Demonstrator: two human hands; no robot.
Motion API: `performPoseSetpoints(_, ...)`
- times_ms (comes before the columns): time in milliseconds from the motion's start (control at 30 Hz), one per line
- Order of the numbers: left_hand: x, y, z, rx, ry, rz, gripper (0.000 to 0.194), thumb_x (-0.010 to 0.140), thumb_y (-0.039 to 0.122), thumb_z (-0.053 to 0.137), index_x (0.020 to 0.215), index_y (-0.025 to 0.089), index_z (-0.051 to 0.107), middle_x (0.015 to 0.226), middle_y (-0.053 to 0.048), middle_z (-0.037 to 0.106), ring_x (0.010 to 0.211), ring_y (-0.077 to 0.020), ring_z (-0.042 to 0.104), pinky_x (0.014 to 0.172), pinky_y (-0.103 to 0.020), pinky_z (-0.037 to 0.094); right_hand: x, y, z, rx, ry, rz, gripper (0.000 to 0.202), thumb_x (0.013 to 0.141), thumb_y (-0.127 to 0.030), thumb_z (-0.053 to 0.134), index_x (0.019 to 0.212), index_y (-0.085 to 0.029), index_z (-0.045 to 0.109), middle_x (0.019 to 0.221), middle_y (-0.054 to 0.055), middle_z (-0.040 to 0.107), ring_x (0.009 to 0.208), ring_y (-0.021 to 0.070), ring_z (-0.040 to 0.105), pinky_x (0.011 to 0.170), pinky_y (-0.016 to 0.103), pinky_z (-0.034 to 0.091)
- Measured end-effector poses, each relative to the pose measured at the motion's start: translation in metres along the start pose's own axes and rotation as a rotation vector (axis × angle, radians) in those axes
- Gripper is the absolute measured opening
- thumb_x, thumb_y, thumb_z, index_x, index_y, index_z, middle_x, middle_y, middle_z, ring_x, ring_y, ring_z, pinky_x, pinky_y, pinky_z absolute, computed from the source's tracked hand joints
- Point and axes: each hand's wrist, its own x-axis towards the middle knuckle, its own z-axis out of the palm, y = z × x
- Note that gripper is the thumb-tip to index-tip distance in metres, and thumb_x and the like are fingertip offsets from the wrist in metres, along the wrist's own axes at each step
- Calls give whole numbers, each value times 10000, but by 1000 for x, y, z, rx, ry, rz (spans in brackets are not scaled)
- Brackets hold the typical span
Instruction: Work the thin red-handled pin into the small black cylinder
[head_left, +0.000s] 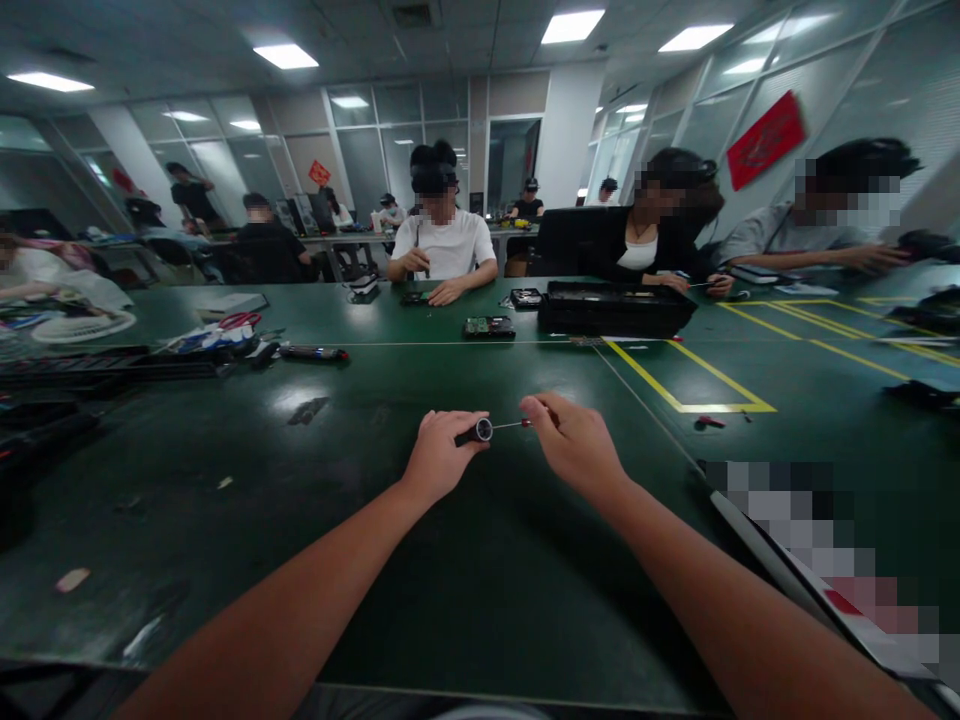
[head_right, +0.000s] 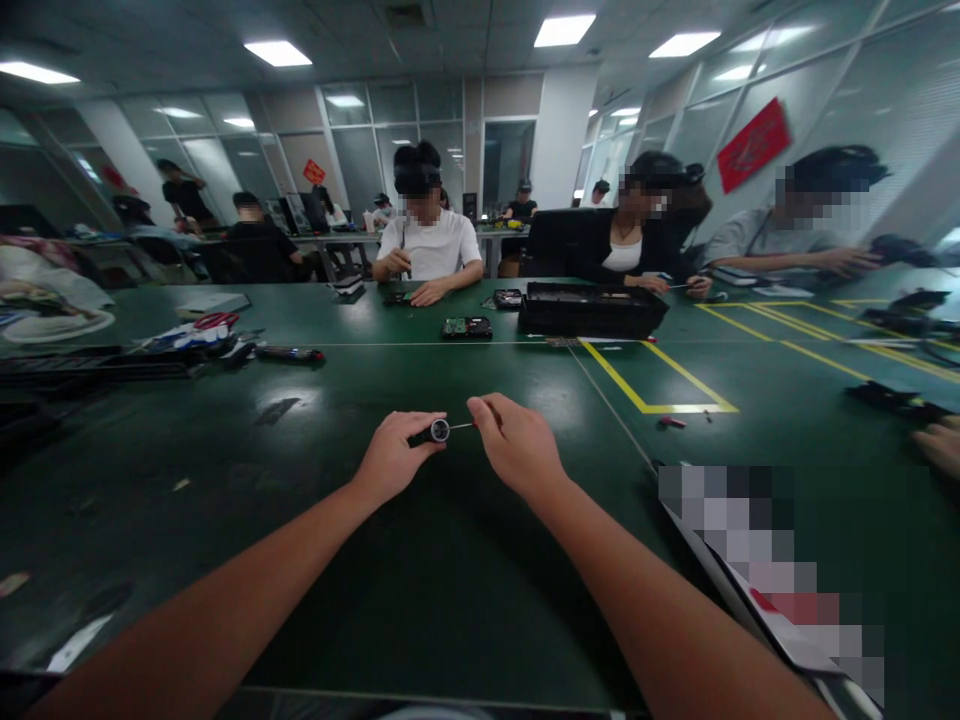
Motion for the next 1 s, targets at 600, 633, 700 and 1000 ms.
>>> performPoseSetpoints(600,0,2,1,7,-34,-16,399,848,214,750,1234,293,681,1253,-46,702,1199,-268,595,1126,-580,303,-1,-5,0,95,-8,23,243,999,-388,378,953,-232,559,728,12,631,640,191,593,604,312,373)
performPoseSetpoints(633,0,2,1,12,-34,-14,399,847,213,752,1231,296,683,1248,-42,705,1194,-267,598,1121,-579,308,-2,-5,1,122,0,22,201,990,-362,389,1005,-230,540,750,13,636,653,192,597,618,314,386)
performPoseSetpoints(700,0,2,1,19,-28,-15,393,842,204,757,1216,303,690,1233,-35,712,1182,-263,606,1117,-576,315,-3,-5,4,197,24,27,164,965,-333,420,1063,-228,499,805,23,648,721,205,619,663,327,420)
performPoseSetpoints(1000,1,16,-8,81,26,65,364,883,210,712,1223,336,688,1225,-14,706,1181,-234,598,1183,-581,235,8,13,18,852,193,425,287,874,-505,591,819,-224,565,714,6,579,634,169,554,660,349,491)
